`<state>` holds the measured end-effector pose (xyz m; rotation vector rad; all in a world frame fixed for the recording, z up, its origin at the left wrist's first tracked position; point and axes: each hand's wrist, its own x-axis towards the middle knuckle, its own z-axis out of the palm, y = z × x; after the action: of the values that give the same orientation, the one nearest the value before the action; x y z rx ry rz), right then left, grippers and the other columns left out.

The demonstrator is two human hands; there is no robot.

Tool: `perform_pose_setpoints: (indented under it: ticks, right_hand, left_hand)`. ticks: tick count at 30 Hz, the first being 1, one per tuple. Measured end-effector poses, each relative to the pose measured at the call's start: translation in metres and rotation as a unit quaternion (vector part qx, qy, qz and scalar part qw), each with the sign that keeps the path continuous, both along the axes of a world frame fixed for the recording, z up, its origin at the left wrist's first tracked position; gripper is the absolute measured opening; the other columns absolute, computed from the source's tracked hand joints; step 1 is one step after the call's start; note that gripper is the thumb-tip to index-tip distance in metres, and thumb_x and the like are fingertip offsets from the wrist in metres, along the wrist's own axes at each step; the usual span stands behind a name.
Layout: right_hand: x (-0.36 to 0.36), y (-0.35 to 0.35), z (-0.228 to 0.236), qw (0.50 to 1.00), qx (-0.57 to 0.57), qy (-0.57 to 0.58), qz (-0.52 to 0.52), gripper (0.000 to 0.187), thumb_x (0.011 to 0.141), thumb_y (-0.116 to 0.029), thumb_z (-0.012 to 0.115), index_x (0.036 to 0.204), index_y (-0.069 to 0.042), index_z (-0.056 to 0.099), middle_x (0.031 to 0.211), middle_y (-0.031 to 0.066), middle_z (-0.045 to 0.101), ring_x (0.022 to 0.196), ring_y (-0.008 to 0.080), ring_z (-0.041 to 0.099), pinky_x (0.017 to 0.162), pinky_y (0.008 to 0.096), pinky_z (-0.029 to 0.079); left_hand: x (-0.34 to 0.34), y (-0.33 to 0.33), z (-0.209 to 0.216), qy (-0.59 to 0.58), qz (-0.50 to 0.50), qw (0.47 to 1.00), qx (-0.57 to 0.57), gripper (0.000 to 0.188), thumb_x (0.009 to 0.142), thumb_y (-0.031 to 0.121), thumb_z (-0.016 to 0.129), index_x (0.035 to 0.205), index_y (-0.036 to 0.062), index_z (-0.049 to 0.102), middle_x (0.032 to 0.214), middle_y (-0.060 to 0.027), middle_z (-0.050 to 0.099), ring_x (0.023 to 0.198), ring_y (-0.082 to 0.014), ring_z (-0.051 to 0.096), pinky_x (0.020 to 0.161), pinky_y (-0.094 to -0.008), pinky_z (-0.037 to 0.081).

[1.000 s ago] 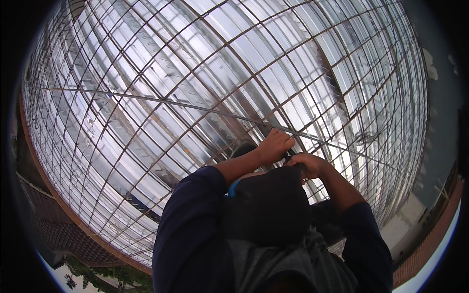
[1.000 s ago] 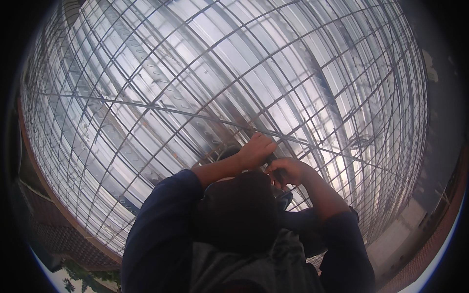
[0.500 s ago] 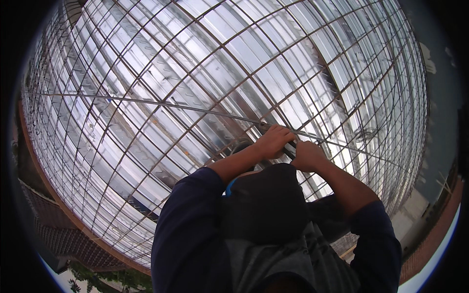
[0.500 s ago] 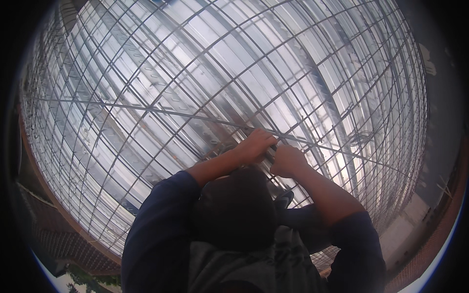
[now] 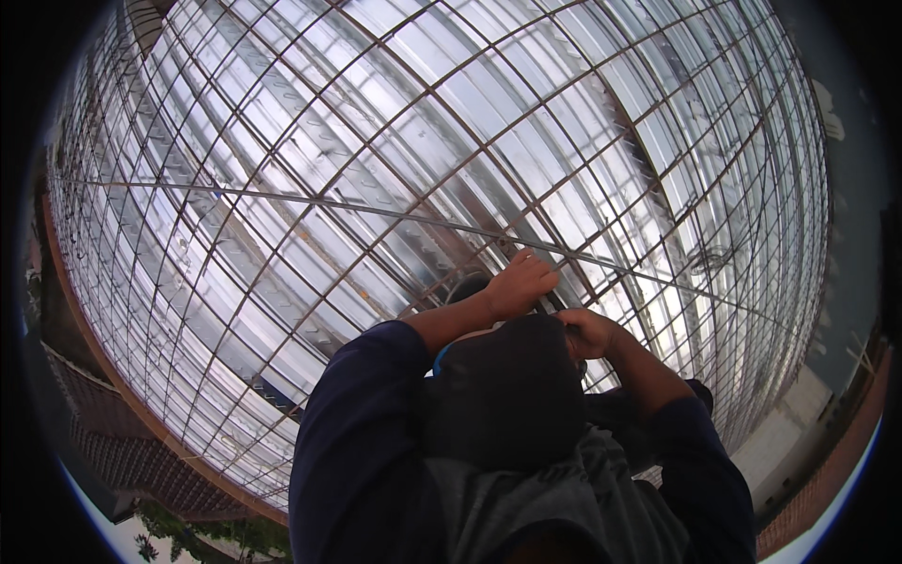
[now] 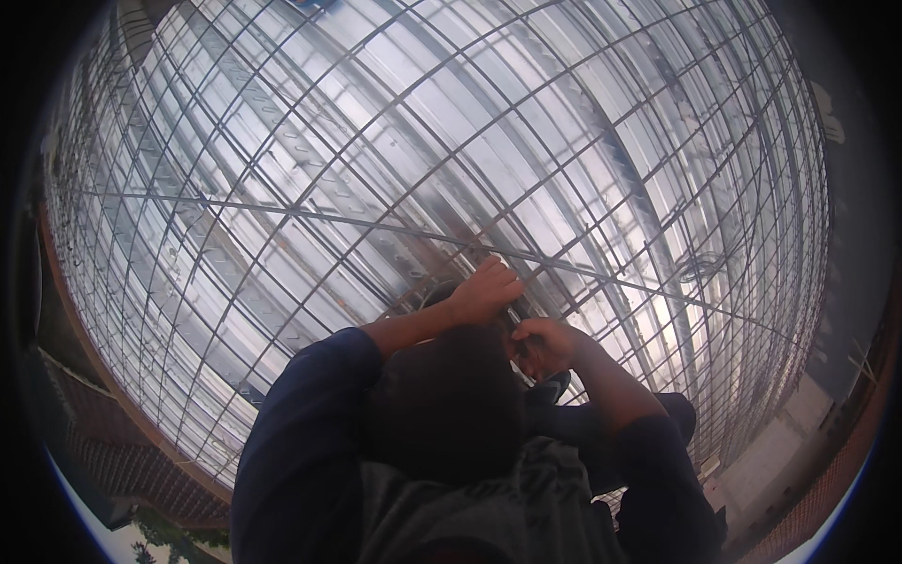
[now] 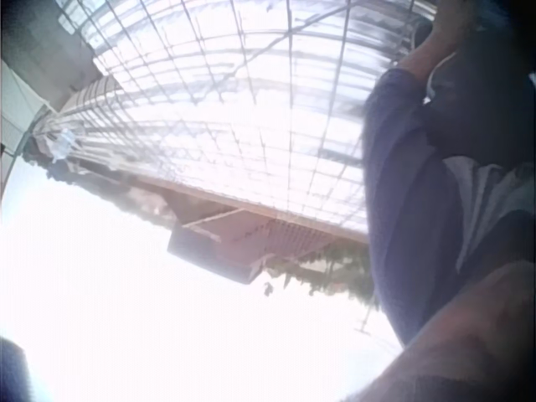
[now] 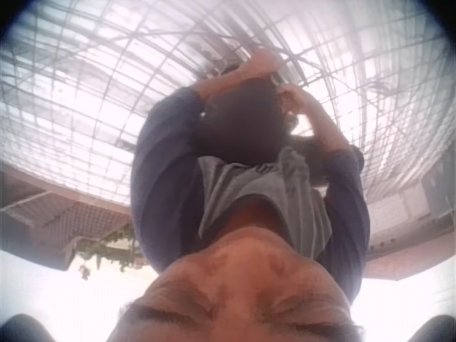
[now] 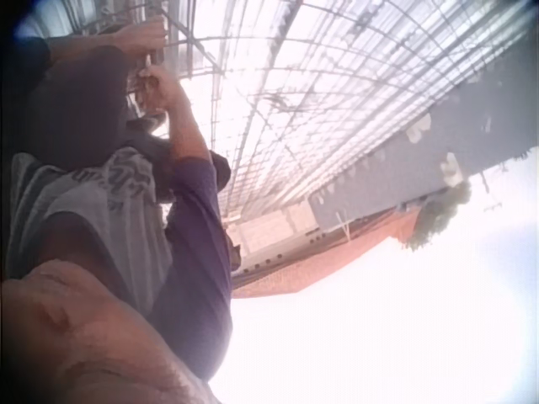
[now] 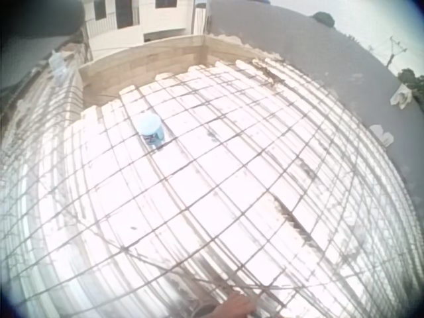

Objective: The person works on a metal scaffolding structure, using pliers to cut and bend metal wires to secure the framework. They repeatedly move along the scaffolding, adjusting and fastening connections at various points.

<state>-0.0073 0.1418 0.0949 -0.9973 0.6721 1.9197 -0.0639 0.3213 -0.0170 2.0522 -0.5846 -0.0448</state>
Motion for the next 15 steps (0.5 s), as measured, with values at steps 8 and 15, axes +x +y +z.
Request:
perform_pose_setpoints:
  ticks: [8, 15]
  right_hand:
    - [-0.007, 0.045, 0.026, 0.619, -0.14, -0.516, 0.575, 0.052, 0.078, -0.033, 0.067, 0.107, 0.006, 0.049, 0.085, 0.0205, 0.063, 0.079, 0.032, 0.067, 0.071, 0.0416, 0.053]
    - [0.021, 0.017, 0.011, 0.999, 0.003, -0.026, -0.023, 0.037, 0.089, -0.031, 0.057, 0.102, 0.003, 0.052, 0.074, 0.0114, 0.059, 0.053, 0.0192, 0.06, 0.041, 0.031, 0.051]
  left_hand:
    - [0.019, -0.009, 0.0, 0.084, -0.049, 0.995, 0.03, 0.034, 0.07, 0.007, 0.061, 0.102, 0.0074, 0.053, 0.096, -0.0112, 0.054, 0.1, -0.031, 0.051, 0.091, -0.0507, 0.034]
    - [-0.003, 0.003, -0.001, 0.095, -0.003, 0.995, 0.023, 0.034, 0.07, 0.005, 0.06, 0.104, 0.0071, 0.055, 0.096, -0.012, 0.056, 0.101, -0.0315, 0.054, 0.092, -0.0452, 0.039]
